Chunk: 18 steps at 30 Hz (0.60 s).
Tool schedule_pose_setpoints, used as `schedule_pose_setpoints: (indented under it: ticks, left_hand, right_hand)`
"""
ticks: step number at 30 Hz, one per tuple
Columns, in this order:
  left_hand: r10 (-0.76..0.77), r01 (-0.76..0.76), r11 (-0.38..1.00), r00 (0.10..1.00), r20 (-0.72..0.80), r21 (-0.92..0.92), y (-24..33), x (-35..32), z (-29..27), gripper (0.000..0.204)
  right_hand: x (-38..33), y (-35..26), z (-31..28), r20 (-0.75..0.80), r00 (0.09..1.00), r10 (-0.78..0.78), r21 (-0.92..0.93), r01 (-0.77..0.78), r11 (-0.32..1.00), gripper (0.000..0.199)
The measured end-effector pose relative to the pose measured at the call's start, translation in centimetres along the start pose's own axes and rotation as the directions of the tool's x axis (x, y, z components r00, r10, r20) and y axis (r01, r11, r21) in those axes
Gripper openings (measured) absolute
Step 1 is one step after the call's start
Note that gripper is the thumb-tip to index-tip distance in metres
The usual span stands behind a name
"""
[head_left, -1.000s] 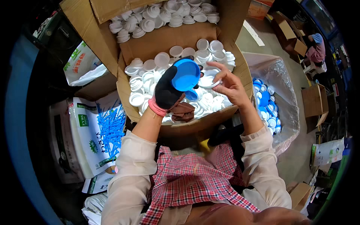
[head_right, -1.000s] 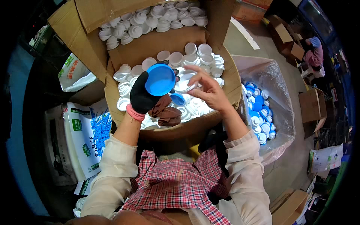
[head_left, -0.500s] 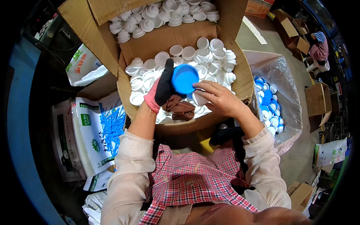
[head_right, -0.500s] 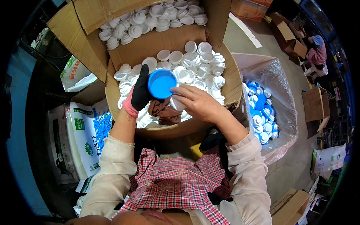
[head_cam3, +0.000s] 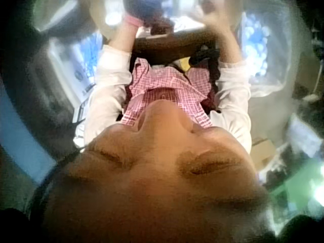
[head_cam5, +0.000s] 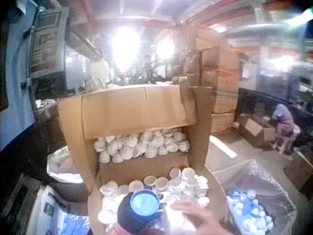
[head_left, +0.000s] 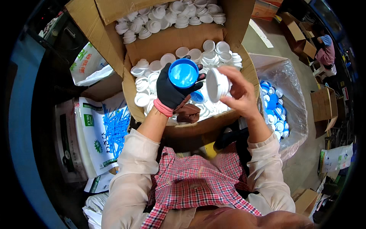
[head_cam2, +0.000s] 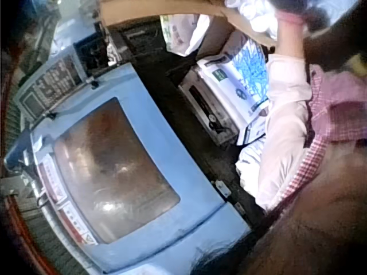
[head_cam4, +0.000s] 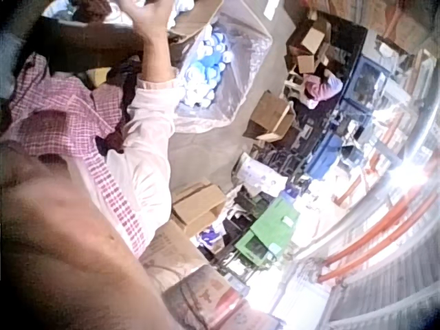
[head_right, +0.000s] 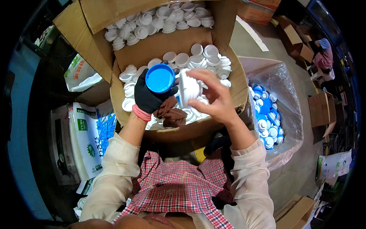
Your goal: The person repeatedly picks up white plastic containers and blue lids from a cardboard box, screws the lids onto the containers, and places the assembled units into a nearby plastic bag. The task is performed continuously in a repetitive manner.
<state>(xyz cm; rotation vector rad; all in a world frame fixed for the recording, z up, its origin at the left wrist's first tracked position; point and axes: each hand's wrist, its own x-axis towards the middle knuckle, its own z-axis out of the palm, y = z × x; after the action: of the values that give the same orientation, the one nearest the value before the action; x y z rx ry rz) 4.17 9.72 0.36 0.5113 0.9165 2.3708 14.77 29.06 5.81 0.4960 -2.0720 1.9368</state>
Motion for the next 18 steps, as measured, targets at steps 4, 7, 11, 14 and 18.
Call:
schedule_pose_setpoints:
  ticks: [4,7,11,14,18]
  left_hand:
    - [-0.187,0.193,0.970,0.981,0.058,-0.144,0.7,-0.3,-0.3,0.049]
    - [0.177,-0.256,0.671,0.967,0.184,0.696,0.9,-1.0,0.9,0.044]
    - [-0.193,0.184,0.906,0.981,0.015,-0.380,-0.4,-0.6,1.3,0.052]
    - [0.091,-0.091,0.917,0.996,0.019,0.388,-1.8,-0.9,1.0,0.060]
    - [0.234,-0.322,0.539,0.945,0.229,0.778,-0.8,-1.4,1.2,0.059]
  right_hand:
    - [0.2,0.4,0.1,-0.092,0.995,-0.036,0.077,0.044,0.996,0.055]
    - [0.2,0.2,0.6,-0.067,0.993,-0.096,-0.070,0.092,0.993,0.056]
    - [0.3,-0.2,2.4,-0.007,0.983,-0.182,-0.504,0.154,0.850,0.061]
    - [0.6,0.7,2.7,0.040,0.968,-0.247,-0.624,0.217,0.751,0.062]
    - [0.7,1.1,2.9,0.034,0.971,-0.238,-0.656,0.201,0.728,0.064]
